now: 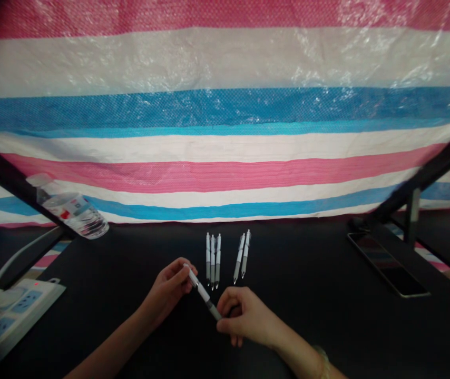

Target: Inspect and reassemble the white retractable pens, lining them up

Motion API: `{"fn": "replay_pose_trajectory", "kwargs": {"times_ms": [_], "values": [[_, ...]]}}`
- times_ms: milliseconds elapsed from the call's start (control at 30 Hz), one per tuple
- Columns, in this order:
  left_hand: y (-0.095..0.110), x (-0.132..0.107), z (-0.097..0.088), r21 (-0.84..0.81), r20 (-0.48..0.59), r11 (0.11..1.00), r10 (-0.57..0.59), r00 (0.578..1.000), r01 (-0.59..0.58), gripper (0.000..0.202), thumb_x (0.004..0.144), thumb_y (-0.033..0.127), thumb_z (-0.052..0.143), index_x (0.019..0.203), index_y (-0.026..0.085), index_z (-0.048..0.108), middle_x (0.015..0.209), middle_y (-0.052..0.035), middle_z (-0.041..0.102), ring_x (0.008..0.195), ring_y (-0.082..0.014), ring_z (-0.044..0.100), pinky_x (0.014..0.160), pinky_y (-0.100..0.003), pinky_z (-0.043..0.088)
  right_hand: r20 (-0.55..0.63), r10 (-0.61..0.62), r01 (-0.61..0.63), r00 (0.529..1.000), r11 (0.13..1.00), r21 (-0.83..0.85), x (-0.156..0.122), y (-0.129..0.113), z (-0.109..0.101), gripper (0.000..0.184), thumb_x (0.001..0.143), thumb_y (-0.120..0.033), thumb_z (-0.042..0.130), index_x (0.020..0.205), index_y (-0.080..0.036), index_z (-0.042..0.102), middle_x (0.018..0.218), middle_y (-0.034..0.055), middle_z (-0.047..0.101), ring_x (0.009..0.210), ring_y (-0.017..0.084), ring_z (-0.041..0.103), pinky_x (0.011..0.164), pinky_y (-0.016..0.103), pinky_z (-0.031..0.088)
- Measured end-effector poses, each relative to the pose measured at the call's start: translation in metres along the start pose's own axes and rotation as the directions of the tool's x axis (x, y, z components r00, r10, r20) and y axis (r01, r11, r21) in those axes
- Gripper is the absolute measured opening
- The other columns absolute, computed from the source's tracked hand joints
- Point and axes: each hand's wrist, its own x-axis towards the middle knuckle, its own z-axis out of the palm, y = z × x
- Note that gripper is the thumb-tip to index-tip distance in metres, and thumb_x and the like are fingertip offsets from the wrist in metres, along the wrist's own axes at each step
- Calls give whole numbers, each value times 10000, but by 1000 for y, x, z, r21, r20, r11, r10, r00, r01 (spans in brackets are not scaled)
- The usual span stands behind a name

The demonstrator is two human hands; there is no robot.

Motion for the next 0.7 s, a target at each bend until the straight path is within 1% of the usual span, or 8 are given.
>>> {"fn": "replay_pose_trajectory", "kwargs": {"times_ms": [133,233,333,400,433,533,600,700], "values": [[1,-1,-1,69,61,998,-2,998,-2,269,725,335,836,761,133,660,745,-44,670,554,-83,542,502,-182,440,-48,-19,17,999,999,-46,-1,-1,-1,242,641,-198,756,823,-163,601,760,-47,615,425,27,481,323,123,338],[1,1,-3,81,98,997,-11,995,3,283,723,344,835,769,137,648,762,-47,672,563,-91,554,514,-197,453,-79,-38,35,996,999,-36,0,2,-1,253,617,-197,770,803,-164,601,752,-48,606,471,40,485,328,117,335],[0,1,-5,82,139,997,-10,990,-2,287,730,349,829,792,142,639,786,-47,677,563,-96,563,514,-204,455,-65,-31,31,997,999,-8,2,5,-2,255,618,-231,763,797,-156,597,728,-47,614,411,24,440,320,133,293],[-1,2,-8,79,156,997,-4,988,-8,271,744,334,819,808,144,638,798,-48,681,583,-103,576,531,-210,464,-32,-31,31,999,999,9,2,4,-1,255,682,-311,719,839,-146,605,733,-21,656,364,14,404,316,146,248],[-1,2,-8,78,157,997,-2,988,-10,257,752,323,813,814,144,640,801,-48,683,596,-107,583,543,-213,469,-13,-33,33,999,999,15,2,3,-1,283,730,-365,680,887,-139,614,745,1,682,354,16,402,318,151,235],[-3,3,-10,76,128,997,7,992,-16,218,775,292,792,819,139,643,802,-55,686,616,-116,588,557,-220,472,25,-37,36,999,999,35,-1,-2,-1,432,829,-480,565,1068,-122,607,795,56,726,369,33,446,338,155,273],[-4,3,-10,73,102,997,21,995,-28,197,787,278,778,816,138,642,808,-59,688,617,-117,583,555,-222,470,16,-36,36,999,999,30,-2,-4,0,458,807,-459,613,1133,-138,587,856,52,720,383,34,471,346,155,313],[-5,2,-9,62,92,997,28,995,-34,177,794,261,768,814,140,640,814,-57,693,626,-119,581,562,-223,471,-47,-32,31,998,999,-20,-3,-4,0,451,687,-299,736,1096,-185,585,896,-16,651,376,18,475,314,145,305]]}}
